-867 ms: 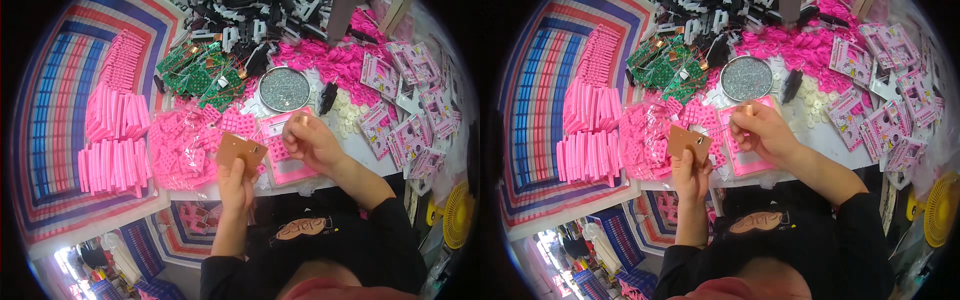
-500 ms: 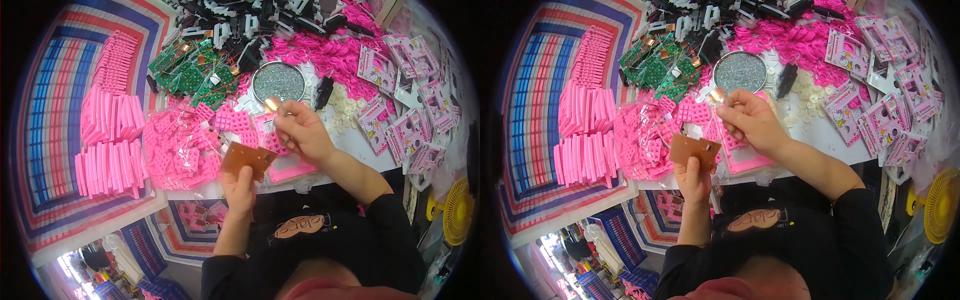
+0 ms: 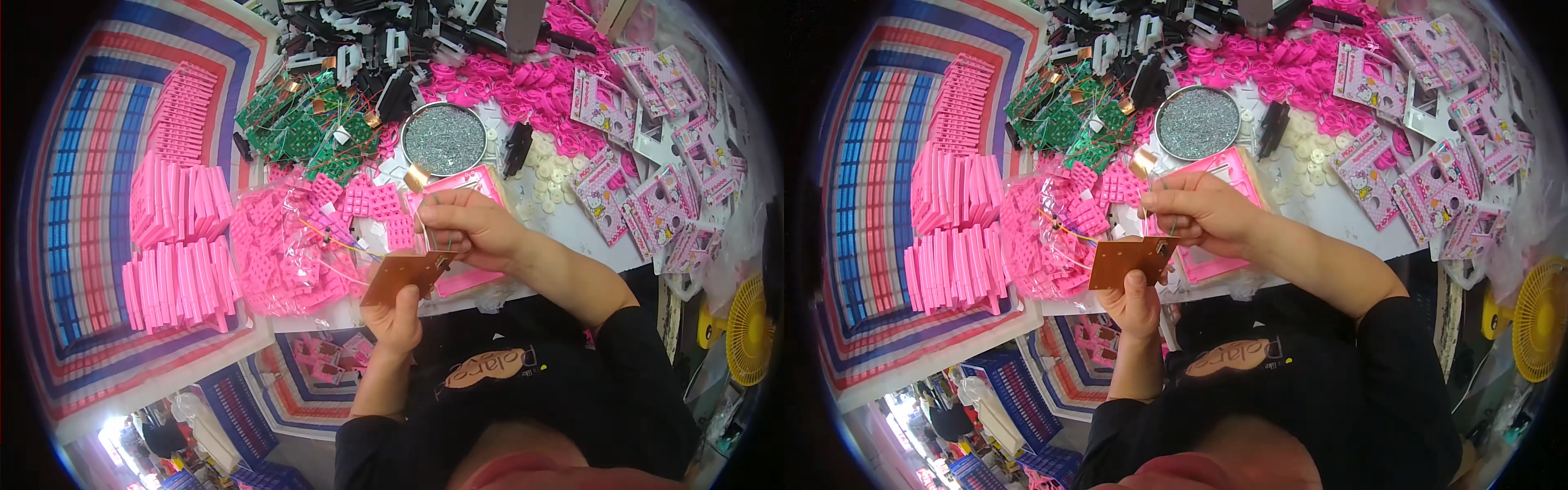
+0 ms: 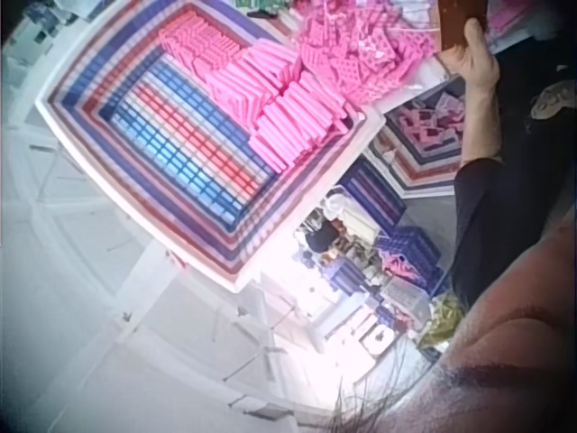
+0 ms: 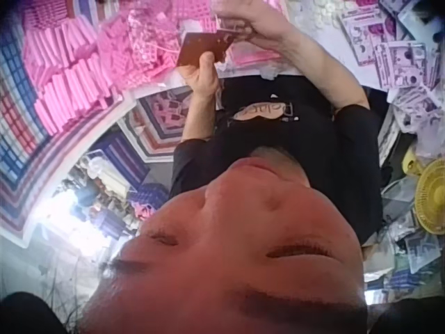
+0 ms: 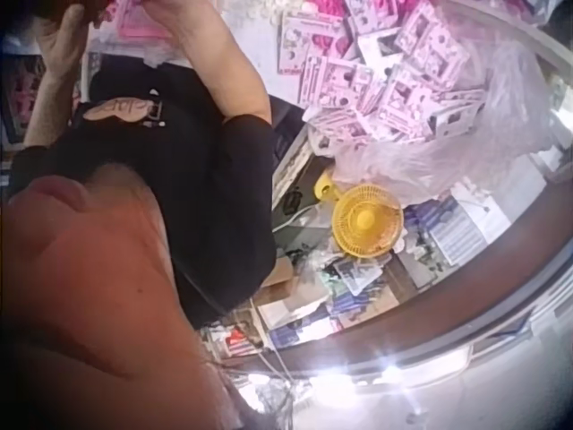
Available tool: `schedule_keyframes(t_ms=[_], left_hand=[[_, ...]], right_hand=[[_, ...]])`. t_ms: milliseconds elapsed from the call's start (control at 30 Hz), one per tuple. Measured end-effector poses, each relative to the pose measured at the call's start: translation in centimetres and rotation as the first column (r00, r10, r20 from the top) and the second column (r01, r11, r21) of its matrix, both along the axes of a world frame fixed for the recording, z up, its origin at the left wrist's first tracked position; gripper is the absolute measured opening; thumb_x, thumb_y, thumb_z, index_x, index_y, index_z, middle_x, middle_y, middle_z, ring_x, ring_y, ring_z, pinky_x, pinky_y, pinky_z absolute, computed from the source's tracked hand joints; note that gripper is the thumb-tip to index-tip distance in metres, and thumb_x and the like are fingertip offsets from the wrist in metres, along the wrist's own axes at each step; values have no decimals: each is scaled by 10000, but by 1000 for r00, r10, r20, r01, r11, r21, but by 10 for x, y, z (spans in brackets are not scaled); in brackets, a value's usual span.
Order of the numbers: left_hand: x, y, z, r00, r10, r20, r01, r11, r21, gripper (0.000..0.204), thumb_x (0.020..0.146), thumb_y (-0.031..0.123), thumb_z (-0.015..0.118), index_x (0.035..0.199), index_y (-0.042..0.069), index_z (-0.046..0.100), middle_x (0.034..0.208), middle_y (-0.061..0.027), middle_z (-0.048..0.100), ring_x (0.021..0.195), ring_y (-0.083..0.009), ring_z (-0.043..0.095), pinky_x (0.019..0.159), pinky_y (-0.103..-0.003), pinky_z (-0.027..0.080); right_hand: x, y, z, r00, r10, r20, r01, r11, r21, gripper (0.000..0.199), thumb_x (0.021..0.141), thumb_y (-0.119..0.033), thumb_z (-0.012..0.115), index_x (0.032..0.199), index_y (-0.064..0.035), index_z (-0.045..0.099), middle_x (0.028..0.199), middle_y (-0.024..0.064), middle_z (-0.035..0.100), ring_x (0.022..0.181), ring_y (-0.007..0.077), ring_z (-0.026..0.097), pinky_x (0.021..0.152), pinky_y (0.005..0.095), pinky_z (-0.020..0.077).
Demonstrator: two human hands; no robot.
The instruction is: Assembling the internal circuit boards and plastic casings of pink toy banks using hand tools.
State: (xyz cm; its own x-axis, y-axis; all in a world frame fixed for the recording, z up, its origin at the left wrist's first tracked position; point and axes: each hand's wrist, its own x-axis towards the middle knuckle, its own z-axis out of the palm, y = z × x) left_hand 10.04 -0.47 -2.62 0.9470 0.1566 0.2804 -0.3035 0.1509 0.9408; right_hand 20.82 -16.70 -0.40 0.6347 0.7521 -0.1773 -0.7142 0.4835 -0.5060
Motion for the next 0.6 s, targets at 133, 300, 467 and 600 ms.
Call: schedule_keyframes(t_ms=[133,300,467,600], left_hand=[[8,0,20,998,-43,44,34,981,191,368,1015,293,617,1210,-16,574,966,-194,677,715,-194,656,629,-304,533],[12,24,22,942,-307,134,244,903,354,268,1055,236,541,1144,-4,622,983,-232,690,665,-220,651,696,-351,563],[-6,37,19,993,-121,-15,120,957,266,314,1050,173,518,1170,-99,616,976,-208,708,677,-197,649,632,-303,538],[-18,30,16,907,-228,-353,255,966,30,320,1044,171,527,1210,-95,594,983,-206,718,672,-163,655,570,-263,522]], right_hand=[[-15,14,-17,990,81,-119,-82,997,3,176,999,-221,634,923,-65,661,609,-70,461,492,6,388,438,192,254],[-23,16,-15,995,86,52,-69,963,-259,185,978,-238,671,990,-54,689,628,-56,501,497,26,413,452,208,298],[-43,-55,-7,874,-315,370,454,801,-391,147,991,-173,649,1070,-48,650,704,-24,570,519,48,456,465,212,336],[-79,-170,14,963,173,208,70,585,-808,246,933,-108,680,1167,-46,638,644,16,621,464,72,512,430,211,377]])
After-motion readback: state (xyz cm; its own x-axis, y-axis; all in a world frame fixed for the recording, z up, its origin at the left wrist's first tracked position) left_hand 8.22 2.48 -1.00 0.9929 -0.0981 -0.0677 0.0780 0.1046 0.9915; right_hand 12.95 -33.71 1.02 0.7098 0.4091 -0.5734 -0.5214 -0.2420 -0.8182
